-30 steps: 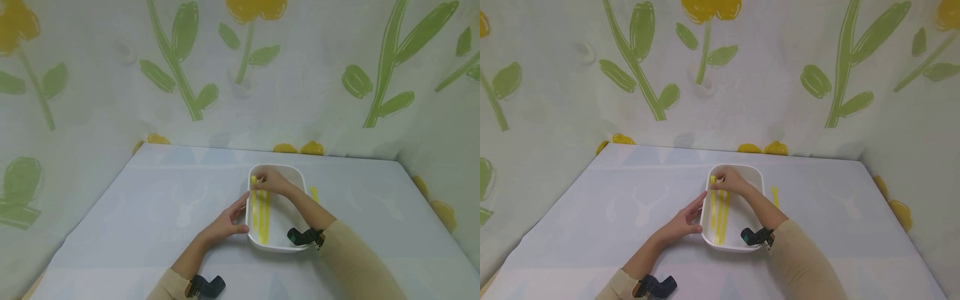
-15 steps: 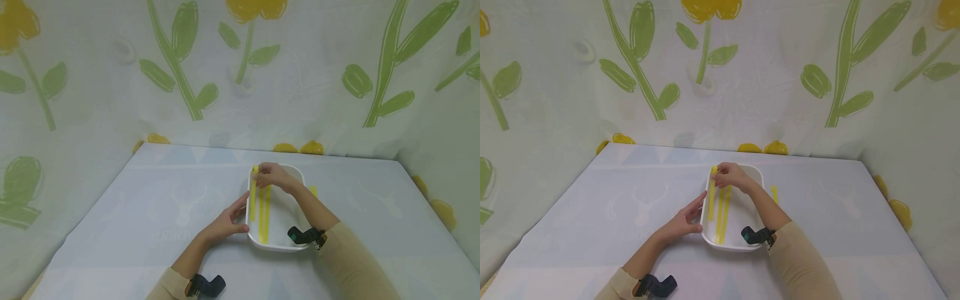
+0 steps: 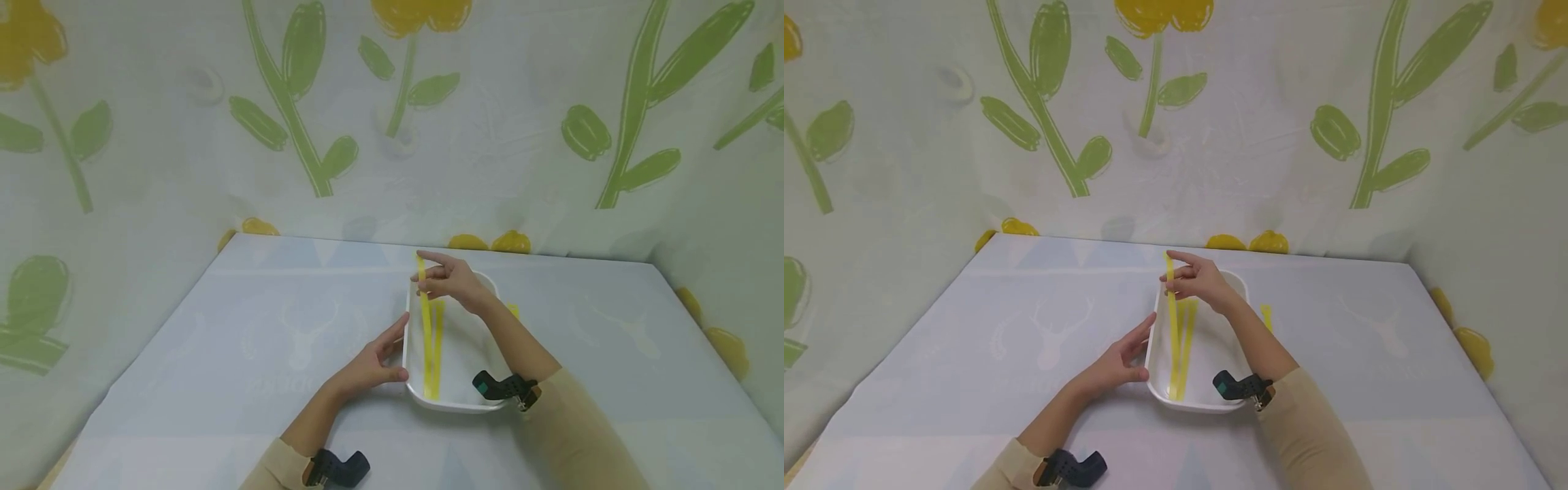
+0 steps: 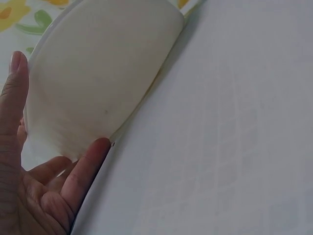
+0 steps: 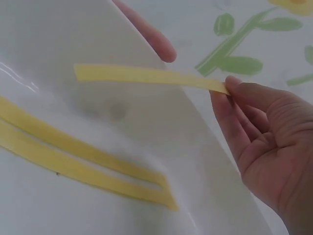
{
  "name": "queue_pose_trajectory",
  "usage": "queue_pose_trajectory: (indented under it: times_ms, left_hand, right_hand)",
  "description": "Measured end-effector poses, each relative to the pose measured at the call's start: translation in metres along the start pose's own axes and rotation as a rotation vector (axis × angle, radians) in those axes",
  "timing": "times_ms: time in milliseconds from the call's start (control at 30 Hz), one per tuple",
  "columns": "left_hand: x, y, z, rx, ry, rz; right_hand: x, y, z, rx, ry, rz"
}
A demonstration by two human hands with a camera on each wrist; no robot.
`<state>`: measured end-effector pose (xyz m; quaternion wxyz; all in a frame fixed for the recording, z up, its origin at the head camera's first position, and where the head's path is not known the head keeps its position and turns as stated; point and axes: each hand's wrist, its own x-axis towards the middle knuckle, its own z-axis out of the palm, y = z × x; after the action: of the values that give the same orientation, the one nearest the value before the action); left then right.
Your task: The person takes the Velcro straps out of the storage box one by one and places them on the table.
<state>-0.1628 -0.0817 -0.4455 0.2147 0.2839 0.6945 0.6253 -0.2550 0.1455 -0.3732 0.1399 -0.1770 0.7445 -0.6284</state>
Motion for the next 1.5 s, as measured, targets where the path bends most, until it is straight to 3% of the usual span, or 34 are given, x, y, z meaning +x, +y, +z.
queue_pose_trajectory:
  times_ms: [367, 667, 1100, 1500]
  left_hand:
    - [0.000, 0.002, 0.001, 0.006, -0.004, 0.019]
    - [0.003, 0.000, 0.003, -0.012, -0.017, 0.024]
    - [0.002, -0.002, 0.003, -0.005, -0.009, 0.033]
    - [0.000, -0.001, 0.000, -0.003, 0.005, 0.013]
  right_hand:
    - [-0.006, -0.009, -0.006, 0.077, 0.025, -0.052]
    - [-0.011, -0.012, -0.016, 0.047, 0.029, -0.065]
    - [-0.013, -0.040, -0.023, 0.038, -0.084, -0.121]
    - [-0.028, -0.058, -0.042, -0.033, -0.052, -0.129]
